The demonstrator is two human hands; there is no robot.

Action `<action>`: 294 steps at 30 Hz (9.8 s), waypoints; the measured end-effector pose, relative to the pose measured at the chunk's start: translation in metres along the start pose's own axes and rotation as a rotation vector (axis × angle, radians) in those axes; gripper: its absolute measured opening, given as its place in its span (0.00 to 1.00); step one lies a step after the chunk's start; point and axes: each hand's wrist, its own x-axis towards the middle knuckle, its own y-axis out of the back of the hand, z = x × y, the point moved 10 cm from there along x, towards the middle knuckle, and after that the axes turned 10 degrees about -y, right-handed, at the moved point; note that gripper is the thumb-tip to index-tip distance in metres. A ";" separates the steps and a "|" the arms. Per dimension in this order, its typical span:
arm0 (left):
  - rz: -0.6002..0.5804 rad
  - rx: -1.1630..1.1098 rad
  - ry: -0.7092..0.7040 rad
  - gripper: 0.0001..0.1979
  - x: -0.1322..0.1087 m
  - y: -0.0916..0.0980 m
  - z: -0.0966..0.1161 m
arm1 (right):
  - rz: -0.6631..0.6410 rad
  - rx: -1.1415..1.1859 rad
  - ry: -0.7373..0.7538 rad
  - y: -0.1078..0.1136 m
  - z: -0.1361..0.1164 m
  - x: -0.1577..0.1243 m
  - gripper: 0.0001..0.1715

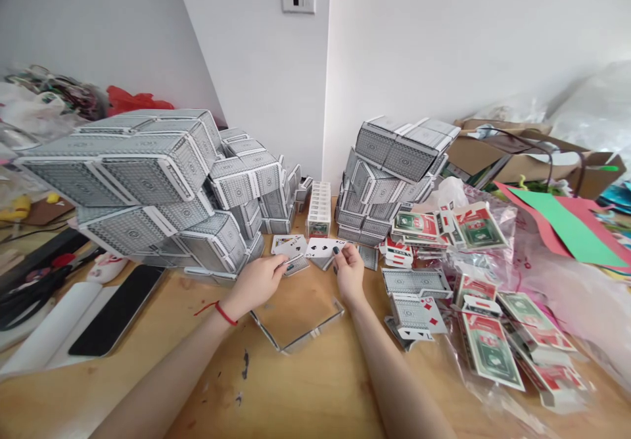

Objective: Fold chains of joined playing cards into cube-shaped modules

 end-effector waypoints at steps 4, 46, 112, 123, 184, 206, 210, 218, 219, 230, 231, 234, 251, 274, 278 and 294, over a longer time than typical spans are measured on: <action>0.016 -0.001 0.016 0.12 -0.001 0.001 -0.002 | 0.000 -0.016 0.006 -0.001 -0.001 -0.001 0.15; 0.039 -0.083 -0.009 0.14 0.000 0.004 0.003 | 0.044 -0.086 -0.040 0.001 0.010 0.001 0.20; 0.017 -0.221 -0.083 0.12 0.002 -0.002 -0.004 | -0.131 -0.154 0.022 -0.022 -0.002 -0.008 0.18; 0.064 -0.211 -0.069 0.15 0.002 0.003 -0.006 | -0.151 -0.134 0.023 -0.019 -0.003 -0.007 0.13; 0.183 -0.129 -0.116 0.10 0.001 0.009 -0.002 | -0.131 -0.171 -0.004 -0.015 -0.009 -0.004 0.19; 0.168 -0.160 -0.120 0.10 0.003 0.008 -0.002 | -0.134 -0.271 0.076 -0.013 -0.015 -0.004 0.17; 0.174 -0.184 -0.108 0.11 0.002 0.013 -0.006 | -0.179 -0.292 0.095 -0.015 -0.015 -0.004 0.15; 0.177 -0.235 -0.077 0.12 0.001 0.013 -0.011 | -0.231 -0.357 0.162 -0.014 -0.021 -0.004 0.09; 0.179 -0.241 -0.073 0.12 0.001 0.012 -0.011 | -0.230 -0.365 0.170 -0.013 -0.022 -0.004 0.09; 0.166 -0.258 0.002 0.14 0.002 0.009 -0.013 | -0.231 -0.502 0.227 -0.011 -0.028 -0.004 0.10; 0.168 -0.263 0.005 0.14 0.002 0.009 -0.013 | -0.232 -0.520 0.234 -0.012 -0.028 -0.005 0.10; 0.167 -0.264 0.009 0.13 0.002 0.008 -0.014 | -0.219 -0.559 0.256 -0.013 -0.028 -0.007 0.12; 0.117 -0.366 0.024 0.12 0.004 0.001 -0.016 | -0.303 -0.537 0.199 -0.019 -0.024 -0.009 0.14; 0.120 -0.352 0.077 0.12 0.004 -0.003 -0.017 | -0.347 -0.616 0.249 -0.027 -0.012 -0.009 0.13; 0.148 -0.393 0.095 0.10 0.003 -0.005 -0.020 | -0.346 -0.632 0.255 -0.030 -0.013 -0.012 0.13; 0.127 -0.365 0.096 0.11 0.003 -0.004 -0.017 | -0.283 -0.553 0.149 -0.035 -0.002 -0.017 0.14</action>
